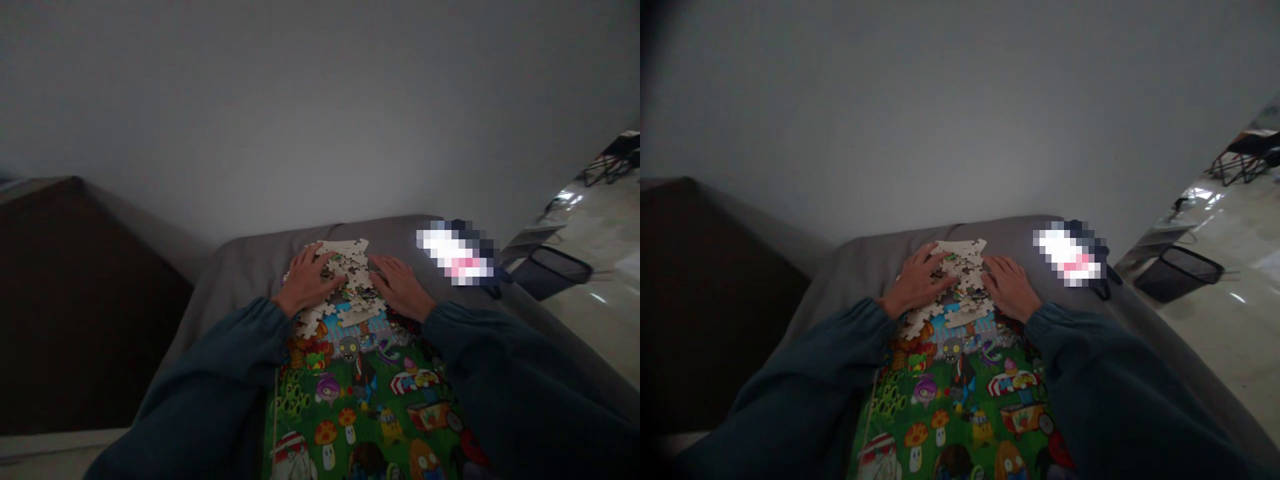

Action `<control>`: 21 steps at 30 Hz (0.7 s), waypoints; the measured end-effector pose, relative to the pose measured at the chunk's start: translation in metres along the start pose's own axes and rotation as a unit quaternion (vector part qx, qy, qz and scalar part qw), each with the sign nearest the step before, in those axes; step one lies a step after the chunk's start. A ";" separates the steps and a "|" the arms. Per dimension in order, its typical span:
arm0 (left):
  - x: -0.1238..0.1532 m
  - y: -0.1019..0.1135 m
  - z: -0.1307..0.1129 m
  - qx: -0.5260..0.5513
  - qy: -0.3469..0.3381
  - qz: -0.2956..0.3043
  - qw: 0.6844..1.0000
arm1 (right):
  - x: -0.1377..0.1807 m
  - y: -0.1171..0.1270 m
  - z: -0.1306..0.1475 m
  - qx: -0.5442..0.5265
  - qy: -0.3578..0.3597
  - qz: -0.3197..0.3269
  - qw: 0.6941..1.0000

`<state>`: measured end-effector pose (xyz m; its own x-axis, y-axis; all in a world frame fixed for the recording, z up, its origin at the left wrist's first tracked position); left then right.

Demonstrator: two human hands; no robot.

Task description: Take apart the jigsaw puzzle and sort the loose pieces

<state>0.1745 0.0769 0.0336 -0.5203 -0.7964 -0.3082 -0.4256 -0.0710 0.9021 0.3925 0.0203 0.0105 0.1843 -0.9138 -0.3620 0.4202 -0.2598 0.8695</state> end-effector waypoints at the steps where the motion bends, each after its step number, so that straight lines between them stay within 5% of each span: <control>1: 0.001 -0.003 0.000 -0.003 0.014 0.024 1.000 | 0.001 -0.002 -0.001 0.010 -0.005 0.001 1.000; 15: -0.004 -0.008 -0.009 0.038 -0.077 0.021 0.996 | 0.002 -0.009 0.000 -0.082 0.082 0.020 0.993; 21: -0.006 0.004 -0.010 0.037 -0.035 -0.032 0.998 | -0.002 -0.001 0.003 -0.108 0.045 0.019 0.993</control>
<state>0.1836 0.0752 0.0419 -0.5398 -0.7479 -0.3863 -0.5109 -0.0737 0.8565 0.3892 0.0212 0.0109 0.2778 -0.8880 -0.3664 0.5895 -0.1436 0.7949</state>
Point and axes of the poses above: each hand's wrist, its own x-axis away from the middle knuckle, its own y-axis out of the back of the hand, z = x × y, the point moved 4 cm from there along -x, towards the middle knuckle, and after that the axes turned 1 degree about y, right-handed, at the moved point
